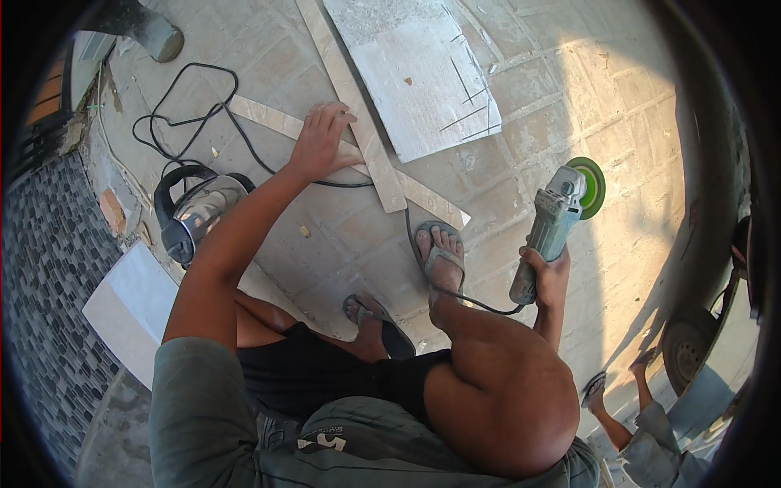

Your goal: The person uses an angle grinder to cut and shape pieces of tile on a paved floor. They hold the tiles steady with one hand while guiding the spinning blade with the other, as another person assists by holding objects on the ground.

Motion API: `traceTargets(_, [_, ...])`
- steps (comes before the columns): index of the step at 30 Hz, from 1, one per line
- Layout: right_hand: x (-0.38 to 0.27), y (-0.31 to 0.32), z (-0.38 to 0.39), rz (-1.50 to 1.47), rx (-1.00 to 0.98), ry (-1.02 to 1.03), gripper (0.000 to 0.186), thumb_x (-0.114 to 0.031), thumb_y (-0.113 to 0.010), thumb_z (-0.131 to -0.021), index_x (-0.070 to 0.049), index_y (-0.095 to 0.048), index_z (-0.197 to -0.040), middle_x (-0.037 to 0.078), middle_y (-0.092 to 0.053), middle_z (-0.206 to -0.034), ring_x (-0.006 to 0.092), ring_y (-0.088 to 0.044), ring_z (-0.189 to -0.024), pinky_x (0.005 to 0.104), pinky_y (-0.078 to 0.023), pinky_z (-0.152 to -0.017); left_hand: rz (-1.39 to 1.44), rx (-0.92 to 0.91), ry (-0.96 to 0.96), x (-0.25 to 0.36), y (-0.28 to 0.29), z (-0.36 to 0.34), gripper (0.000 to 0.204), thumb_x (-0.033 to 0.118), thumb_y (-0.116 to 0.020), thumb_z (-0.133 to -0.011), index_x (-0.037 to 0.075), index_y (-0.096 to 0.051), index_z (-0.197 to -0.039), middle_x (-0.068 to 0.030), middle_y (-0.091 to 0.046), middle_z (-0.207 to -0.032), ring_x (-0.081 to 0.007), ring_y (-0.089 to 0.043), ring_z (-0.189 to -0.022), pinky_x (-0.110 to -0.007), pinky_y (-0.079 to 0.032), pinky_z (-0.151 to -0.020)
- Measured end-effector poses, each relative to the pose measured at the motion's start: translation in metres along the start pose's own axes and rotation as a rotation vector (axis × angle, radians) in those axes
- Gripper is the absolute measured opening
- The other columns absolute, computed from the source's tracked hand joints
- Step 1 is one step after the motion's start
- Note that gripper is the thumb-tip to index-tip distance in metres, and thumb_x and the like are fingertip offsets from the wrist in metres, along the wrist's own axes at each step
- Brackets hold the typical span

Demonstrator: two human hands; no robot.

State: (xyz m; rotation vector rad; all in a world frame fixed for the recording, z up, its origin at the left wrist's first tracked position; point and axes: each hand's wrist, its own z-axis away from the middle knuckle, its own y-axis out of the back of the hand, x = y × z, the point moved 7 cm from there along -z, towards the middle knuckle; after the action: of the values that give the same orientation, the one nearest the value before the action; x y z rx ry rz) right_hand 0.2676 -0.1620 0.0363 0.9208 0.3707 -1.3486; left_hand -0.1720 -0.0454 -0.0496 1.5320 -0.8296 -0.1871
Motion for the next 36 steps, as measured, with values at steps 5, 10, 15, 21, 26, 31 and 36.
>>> traceTargets(5, [0.001, -0.003, -0.006, 0.010, -0.027, 0.027, 0.051, -0.013, -0.081, -0.076, 0.004, -0.062, -0.120, 0.012, -0.070, -0.104, 0.0205, -0.067, -0.086, 0.0348, -0.055, -0.078, 0.033, -0.263, 0.150, -0.013, -0.012, 0.035, 0.076, 0.039, -0.088, -0.079, 0.008, -0.054, -0.139, -0.0151, -0.056, -0.136, -0.0362, -0.049, -0.137, -0.050, -0.036, -0.120])
traceTargets(10, [0.001, -0.006, -0.010, -0.032, -0.028, 0.006, 0.051, -0.012, -0.080, -0.076, 0.004, -0.062, -0.120, 0.012, -0.070, -0.105, 0.0219, -0.067, -0.089, 0.0356, -0.054, -0.082, -0.060, -0.439, -0.106, -0.030, -0.022, 0.033, 0.057, 0.036, -0.077, -0.090, 0.005, -0.058, -0.134, -0.0121, -0.057, -0.128, -0.0301, -0.054, -0.125, -0.042, -0.043, -0.108])
traceTargets(15, [0.000, -0.008, -0.009, -0.051, -0.034, -0.021, 0.052, -0.011, -0.080, -0.075, 0.004, -0.062, -0.121, 0.013, -0.070, -0.107, 0.0233, -0.067, -0.093, 0.0368, -0.054, -0.086, -0.198, -0.496, -0.322, -0.032, -0.007, 0.032, 0.049, 0.038, -0.065, -0.098, 0.004, -0.058, -0.133, -0.0106, -0.056, -0.123, -0.0263, -0.057, -0.114, -0.039, -0.048, -0.099])
traceTargets(21, [-0.003, -0.004, -0.013, -0.058, -0.032, -0.005, 0.049, -0.011, -0.080, -0.074, 0.003, -0.062, -0.118, 0.011, -0.068, -0.104, 0.0219, -0.066, -0.090, 0.0358, -0.053, -0.084, -0.097, -0.746, -0.308, -0.021, 0.006, 0.014, 0.053, 0.042, -0.055, -0.105, 0.002, -0.054, -0.139, -0.0116, -0.055, -0.125, -0.0269, -0.060, -0.113, -0.041, -0.049, -0.096])
traceTargets(26, [-0.009, -0.009, -0.015, -0.052, -0.061, 0.002, 0.047, -0.010, -0.081, -0.074, 0.002, -0.062, -0.115, 0.010, -0.068, -0.101, 0.0209, -0.065, -0.088, 0.0354, -0.053, -0.082, 0.028, -0.907, -0.195, -0.012, 0.031, 0.007, 0.053, 0.043, -0.054, -0.107, 0.001, -0.052, -0.141, -0.0155, -0.059, -0.126, -0.0338, -0.064, -0.114, -0.047, -0.052, -0.095])
traceTargets(31, [-0.012, -0.014, -0.017, -0.046, -0.082, 0.026, 0.047, -0.011, -0.082, -0.075, 0.002, -0.062, -0.115, 0.009, -0.068, -0.099, 0.0201, -0.065, -0.086, 0.0357, -0.053, -0.081, 0.274, -1.067, 0.044, -0.003, 0.056, 0.024, 0.052, 0.042, -0.055, -0.108, 0.002, -0.051, -0.141, -0.0189, -0.060, -0.126, -0.0420, -0.065, -0.115, -0.054, -0.052, -0.095])
traceTargets(36, [-0.015, -0.002, -0.018, -0.035, -0.086, -0.002, 0.048, -0.010, -0.081, -0.075, 0.002, -0.061, -0.116, 0.009, -0.068, -0.099, 0.0198, -0.066, -0.087, 0.0355, -0.053, -0.080, 0.326, -1.226, 0.238, 0.010, 0.074, 0.044, 0.048, 0.039, -0.054, -0.109, 0.003, -0.050, -0.142, -0.0208, -0.062, -0.127, -0.0432, -0.063, -0.118, -0.054, -0.051, -0.098])
